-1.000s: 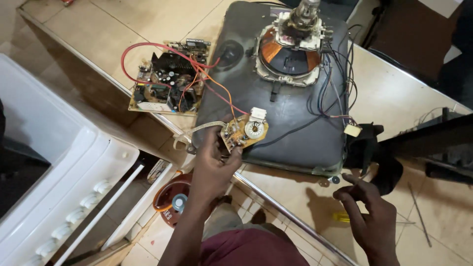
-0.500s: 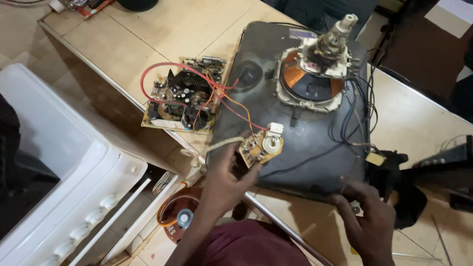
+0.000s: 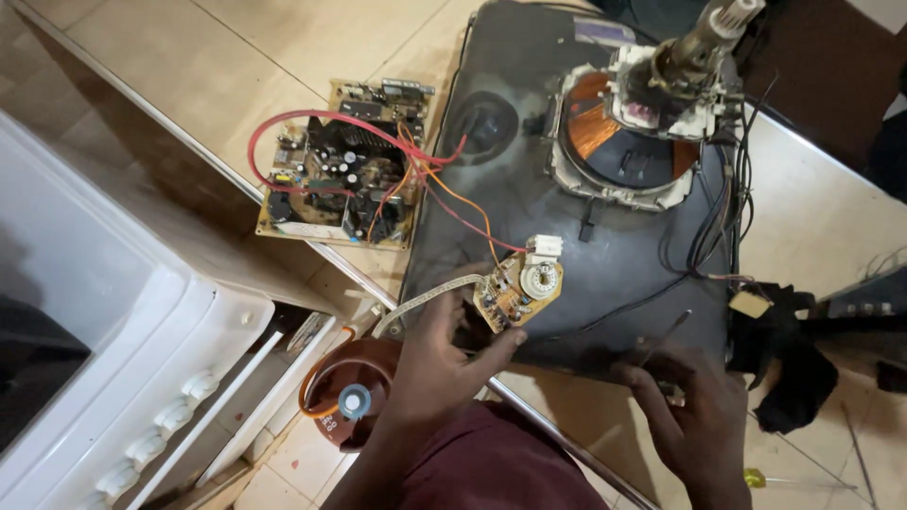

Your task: The person repairs a CRT television on a workbench. They handle a small circuit board with a white connector, use a long screwdriver to work on the board's components, reposition wires, and wipe or handle a black cloth while adjusting the board and its connections.

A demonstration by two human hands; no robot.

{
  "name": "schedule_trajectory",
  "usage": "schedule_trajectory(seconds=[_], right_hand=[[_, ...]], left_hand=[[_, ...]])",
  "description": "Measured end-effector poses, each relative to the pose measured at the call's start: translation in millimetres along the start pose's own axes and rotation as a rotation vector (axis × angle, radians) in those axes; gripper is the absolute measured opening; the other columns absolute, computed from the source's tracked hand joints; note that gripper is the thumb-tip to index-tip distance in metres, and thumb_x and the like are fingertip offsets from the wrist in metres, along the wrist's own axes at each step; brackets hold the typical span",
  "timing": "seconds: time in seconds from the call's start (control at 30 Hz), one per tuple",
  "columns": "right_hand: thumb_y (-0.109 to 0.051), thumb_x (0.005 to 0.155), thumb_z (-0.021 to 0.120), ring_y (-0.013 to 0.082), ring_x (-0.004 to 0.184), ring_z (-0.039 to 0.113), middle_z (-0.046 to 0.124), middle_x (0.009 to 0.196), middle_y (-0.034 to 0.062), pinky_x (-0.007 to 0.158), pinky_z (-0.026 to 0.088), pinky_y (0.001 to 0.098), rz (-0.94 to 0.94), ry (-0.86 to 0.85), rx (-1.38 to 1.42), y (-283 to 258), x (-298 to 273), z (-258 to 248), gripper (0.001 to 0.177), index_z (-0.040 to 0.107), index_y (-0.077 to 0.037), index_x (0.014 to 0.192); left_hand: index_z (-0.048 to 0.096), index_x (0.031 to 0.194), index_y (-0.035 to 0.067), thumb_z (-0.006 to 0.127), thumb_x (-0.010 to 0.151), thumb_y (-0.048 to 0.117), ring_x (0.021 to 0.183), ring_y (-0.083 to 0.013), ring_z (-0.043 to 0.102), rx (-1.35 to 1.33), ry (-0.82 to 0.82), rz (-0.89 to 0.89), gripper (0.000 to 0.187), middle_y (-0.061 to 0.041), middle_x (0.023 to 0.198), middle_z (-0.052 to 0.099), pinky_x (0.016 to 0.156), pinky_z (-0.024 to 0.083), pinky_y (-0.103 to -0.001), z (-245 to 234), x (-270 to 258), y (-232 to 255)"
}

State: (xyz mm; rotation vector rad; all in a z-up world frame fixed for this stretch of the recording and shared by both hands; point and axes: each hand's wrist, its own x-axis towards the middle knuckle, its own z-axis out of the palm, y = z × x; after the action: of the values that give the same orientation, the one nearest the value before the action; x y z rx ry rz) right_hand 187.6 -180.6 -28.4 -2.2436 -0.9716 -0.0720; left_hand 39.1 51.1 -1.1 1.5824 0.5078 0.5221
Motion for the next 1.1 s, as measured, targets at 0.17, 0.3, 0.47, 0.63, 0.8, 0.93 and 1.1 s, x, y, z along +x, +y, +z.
schedule_trajectory(seconds=[0.17,0.3,0.47,0.63,0.8,0.93,1.1], right_hand=[[-0.012,0.082,0.081,0.0194,0.063,0.061,0.071,0.081,0.0082,0.062,0.047,0.0319,0.087,0.019,-0.002,5.7,-12.0,-1.7,0.027,0.068,-0.001,0.103],[-0.008,0.082,0.079,0.0186,0.068,0.057,0.071,0.084,0.0066,0.067,0.045,0.0313,0.130,0.018,0.048,-17.3,-6.4,-6.4,0.013,0.071,-0.002,0.091],[0.001,0.084,0.074,0.0211,0.089,0.074,0.076,0.098,0.0112,0.079,0.056,0.0294,0.140,0.061,0.301,-24.9,-12.5,-4.6,0.019,0.056,-0.001,0.092],[-0.002,0.075,0.081,0.0253,0.096,0.076,0.072,0.100,0.0136,0.088,0.060,0.0355,0.149,0.090,0.413,-24.1,-19.4,-1.0,0.024,0.059,0.000,0.086],[0.005,0.083,0.071,0.0191,0.085,0.069,0.076,0.100,0.0125,0.080,0.054,0.0292,0.196,0.100,0.447,-26.1,-22.3,0.7,0.014,0.066,0.000,0.094],[0.006,0.084,0.071,0.0191,0.082,0.068,0.076,0.099,0.0121,0.078,0.053,0.0289,0.159,0.088,0.323,-35.1,-15.7,-2.4,0.012,0.069,0.003,0.095],[0.006,0.088,0.067,0.0196,0.088,0.074,0.078,0.108,0.0135,0.082,0.057,0.0286,0.153,0.058,0.328,-50.3,-5.8,-5.3,0.018,0.070,0.004,0.105]], left_hand=[[0.045,0.144,0.004,0.079,0.081,0.009,0.089,-0.0163,0.072,-0.055,-0.013,-0.055,0.072,-0.010,0.107,0.071,0.073,0.059,-0.026,1.9,0.1,-14.9],[0.045,0.142,0.002,0.075,0.080,-0.003,0.082,-0.0139,0.069,-0.161,-0.024,-0.047,0.069,-0.013,0.107,0.072,0.068,0.057,-0.024,1.8,2.6,-6.3],[0.046,0.141,0.001,0.075,0.081,-0.001,0.090,-0.0166,0.071,-0.169,-0.042,-0.076,0.067,-0.015,0.112,0.072,0.076,0.058,-0.026,-0.4,2.8,-1.0],[0.045,0.140,-0.001,0.074,0.079,-0.003,0.091,-0.0175,0.072,-0.222,-0.048,-0.102,0.068,-0.016,0.113,0.071,0.076,0.057,-0.025,-1.2,3.4,-3.5],[0.046,0.141,0.000,0.074,0.080,-0.002,0.085,-0.0161,0.070,-0.221,-0.064,-0.082,0.067,-0.014,0.107,0.072,0.073,0.056,-0.025,-3.8,2.8,-0.2],[0.044,0.142,0.000,0.071,0.081,-0.005,0.093,-0.0183,0.071,-0.282,-0.075,-0.083,0.067,-0.017,0.114,0.071,0.079,0.057,-0.026,-3.4,2.9,-3.8],[0.048,0.142,0.006,0.076,0.082,0.008,0.078,-0.0114,0.069,0.024,-0.048,-0.069,0.067,-0.008,0.106,0.073,0.068,0.058,-0.024,-3.4,1.9,0.7]])
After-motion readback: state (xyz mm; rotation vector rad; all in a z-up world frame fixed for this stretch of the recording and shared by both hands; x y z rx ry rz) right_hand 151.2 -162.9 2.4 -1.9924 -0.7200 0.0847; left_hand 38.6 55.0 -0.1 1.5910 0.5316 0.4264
